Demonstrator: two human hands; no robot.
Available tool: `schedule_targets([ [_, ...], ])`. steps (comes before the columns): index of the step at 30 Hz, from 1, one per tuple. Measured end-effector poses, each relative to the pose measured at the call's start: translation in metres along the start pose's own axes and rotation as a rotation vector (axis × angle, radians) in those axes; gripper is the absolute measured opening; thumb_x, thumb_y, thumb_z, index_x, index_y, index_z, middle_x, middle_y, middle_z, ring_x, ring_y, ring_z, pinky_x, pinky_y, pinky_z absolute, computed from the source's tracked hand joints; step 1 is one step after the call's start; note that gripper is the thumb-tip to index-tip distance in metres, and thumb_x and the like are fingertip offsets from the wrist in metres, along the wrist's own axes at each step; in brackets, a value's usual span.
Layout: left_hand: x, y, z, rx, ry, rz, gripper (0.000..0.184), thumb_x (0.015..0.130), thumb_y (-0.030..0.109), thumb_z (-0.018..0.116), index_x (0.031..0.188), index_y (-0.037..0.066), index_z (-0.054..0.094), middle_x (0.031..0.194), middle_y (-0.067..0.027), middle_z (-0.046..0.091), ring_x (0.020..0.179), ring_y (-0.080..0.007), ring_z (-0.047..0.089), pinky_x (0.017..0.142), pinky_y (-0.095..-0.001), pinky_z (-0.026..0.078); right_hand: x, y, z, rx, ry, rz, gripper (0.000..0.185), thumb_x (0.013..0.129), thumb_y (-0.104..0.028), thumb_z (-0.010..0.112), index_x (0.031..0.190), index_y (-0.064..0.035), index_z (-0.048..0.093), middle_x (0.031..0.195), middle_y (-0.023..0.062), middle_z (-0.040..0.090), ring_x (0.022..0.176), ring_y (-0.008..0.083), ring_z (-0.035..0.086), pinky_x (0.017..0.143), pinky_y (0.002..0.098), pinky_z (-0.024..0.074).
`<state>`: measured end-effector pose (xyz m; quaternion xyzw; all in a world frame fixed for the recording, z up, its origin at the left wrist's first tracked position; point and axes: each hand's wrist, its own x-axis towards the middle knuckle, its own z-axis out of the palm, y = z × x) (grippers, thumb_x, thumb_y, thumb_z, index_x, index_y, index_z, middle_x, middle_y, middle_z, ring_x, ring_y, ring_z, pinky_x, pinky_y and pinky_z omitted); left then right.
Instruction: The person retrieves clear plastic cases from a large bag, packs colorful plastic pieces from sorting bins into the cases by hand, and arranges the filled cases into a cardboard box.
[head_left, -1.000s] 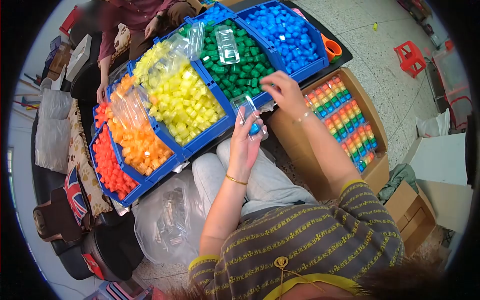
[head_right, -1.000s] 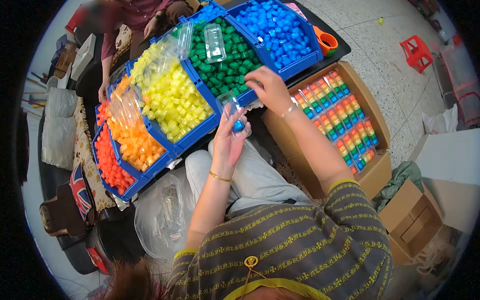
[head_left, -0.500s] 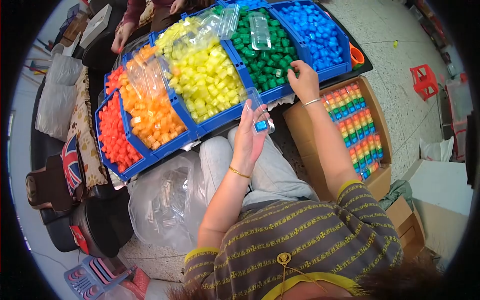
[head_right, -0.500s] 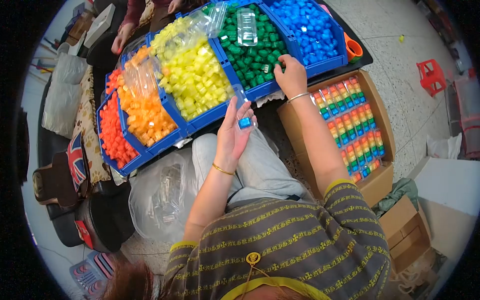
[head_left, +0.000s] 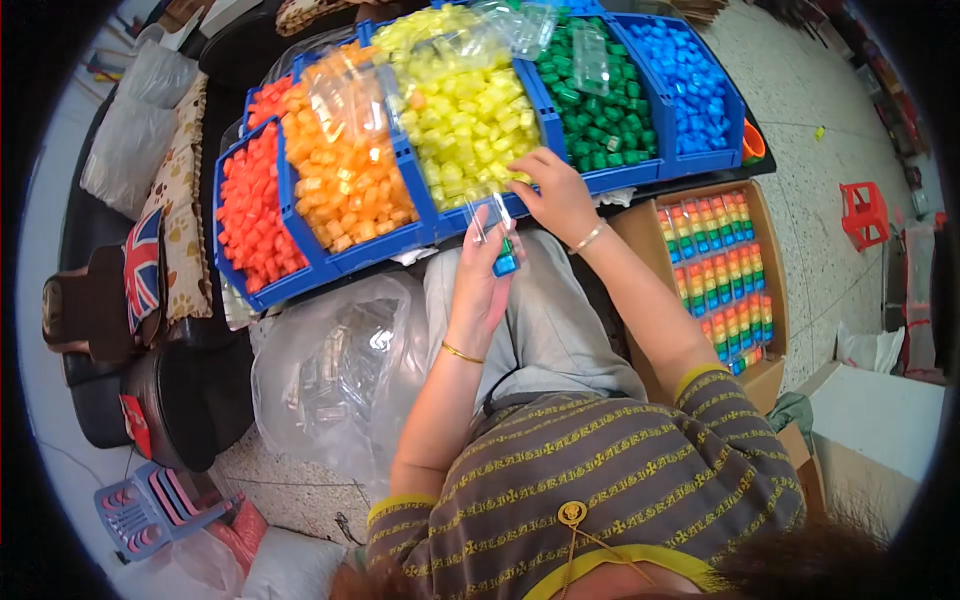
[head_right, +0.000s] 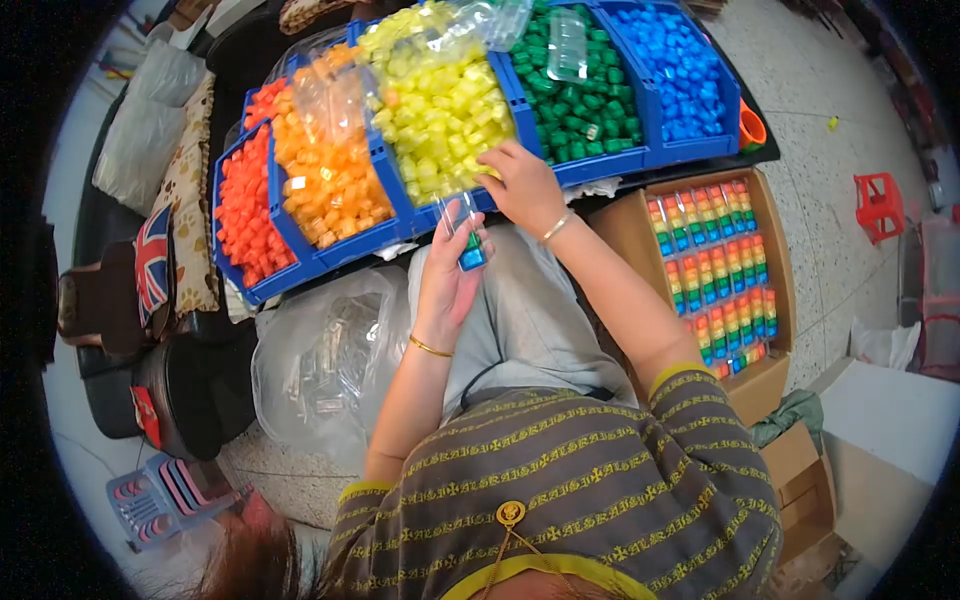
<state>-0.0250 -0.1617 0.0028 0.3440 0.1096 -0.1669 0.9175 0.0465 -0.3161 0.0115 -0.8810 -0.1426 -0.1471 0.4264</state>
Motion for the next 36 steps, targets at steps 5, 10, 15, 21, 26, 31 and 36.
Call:
schedule_targets([
  [5, -0.014, 0.018, -0.028, -0.085, -0.01, 0.111, 0.057, 0.099, 0.021, 0.053, 0.147, 0.009, 0.025, 0.109, -0.0086, 0.059, 0.091, -0.0143, 0.057, 0.078, -0.0323, 0.05, 0.011, -0.006, 0.038, -0.225, 0.154, -0.001, 0.021, 0.08, -0.007, 0.065, 0.101, -0.0051, 0.062, 0.096, 0.0145, 0.063, 0.087, 0.0358, 0.061, 0.074, 0.041, 0.0508],
  [10, -0.02, 0.034, -0.059, -0.099, 0.028, 0.12, 0.053, 0.101, 0.035, 0.046, 0.145, 0.009, 0.03, 0.112, -0.008, 0.059, 0.092, -0.0141, 0.057, 0.078, -0.0316, 0.05, -0.002, -0.048, 0.056, 0.432, -0.189, 0.138, 0.014, 0.085, -0.011, 0.069, 0.097, -0.0049, 0.066, 0.08, -0.0027, 0.064, 0.061, 0.0003, 0.05, 0.054, 0.018, 0.0396],
  [15, -0.034, 0.053, -0.083, -0.003, 0.138, 0.199, 0.049, 0.101, 0.026, 0.05, 0.143, 0.008, 0.033, 0.109, -0.0062, 0.059, 0.088, -0.0131, 0.058, 0.077, -0.0292, 0.049, 0.01, -0.076, 0.093, 0.206, -0.254, -0.3, 0.016, 0.083, -0.005, 0.065, 0.099, -0.0067, 0.068, 0.093, 0.0065, 0.06, 0.073, 0.0164, 0.061, 0.06, 0.0271, 0.0471],
  [21, -0.043, 0.076, -0.109, -0.079, 0.225, 0.319, 0.047, 0.099, 0.016, 0.05, 0.142, 0.004, 0.034, 0.102, -0.0079, 0.062, 0.089, -0.0137, 0.059, 0.077, -0.028, 0.05, 0.068, -0.09, 0.137, -0.308, -0.17, -0.575, 0.032, 0.079, -0.002, 0.06, 0.109, -0.0091, 0.062, 0.103, 0.01, 0.057, 0.089, 0.0265, 0.062, 0.069, 0.0346, 0.0527],
  [26, -0.047, 0.093, -0.12, -0.068, 0.247, 0.326, 0.046, 0.1, 0.023, 0.051, 0.141, 0.007, 0.038, 0.105, -0.0078, 0.061, 0.089, -0.0136, 0.06, 0.077, -0.0288, 0.051, 0.07, -0.102, 0.149, -0.225, -0.108, -0.545, 0.025, 0.08, -0.004, 0.063, 0.105, -0.0069, 0.062, 0.104, 0.0104, 0.059, 0.091, 0.0276, 0.062, 0.07, 0.0344, 0.0526],
  [31, -0.04, 0.102, -0.132, -0.14, 0.233, 0.378, 0.04, 0.101, 0.033, 0.049, 0.132, 0.008, 0.047, 0.106, -0.0059, 0.062, 0.089, -0.0139, 0.06, 0.076, -0.0277, 0.05, 0.052, -0.141, 0.169, 0.284, -0.465, -0.326, 0.012, 0.084, -0.011, 0.063, 0.095, -0.0066, 0.064, 0.092, 0.0082, 0.061, 0.081, 0.0293, 0.063, 0.069, 0.0378, 0.051],
  [36, -0.042, 0.115, -0.159, -0.029, 0.304, 0.442, 0.038, 0.102, 0.032, 0.044, 0.131, 0.007, 0.046, 0.112, -0.0048, 0.06, 0.099, -0.0162, 0.058, 0.088, -0.0338, 0.046, 0.062, -0.154, 0.198, 0.034, -0.395, -0.63, 0.01, 0.083, -0.014, 0.064, 0.091, -0.0084, 0.066, 0.099, 0.0059, 0.065, 0.1, 0.0236, 0.061, 0.078, 0.0318, 0.0497],
])
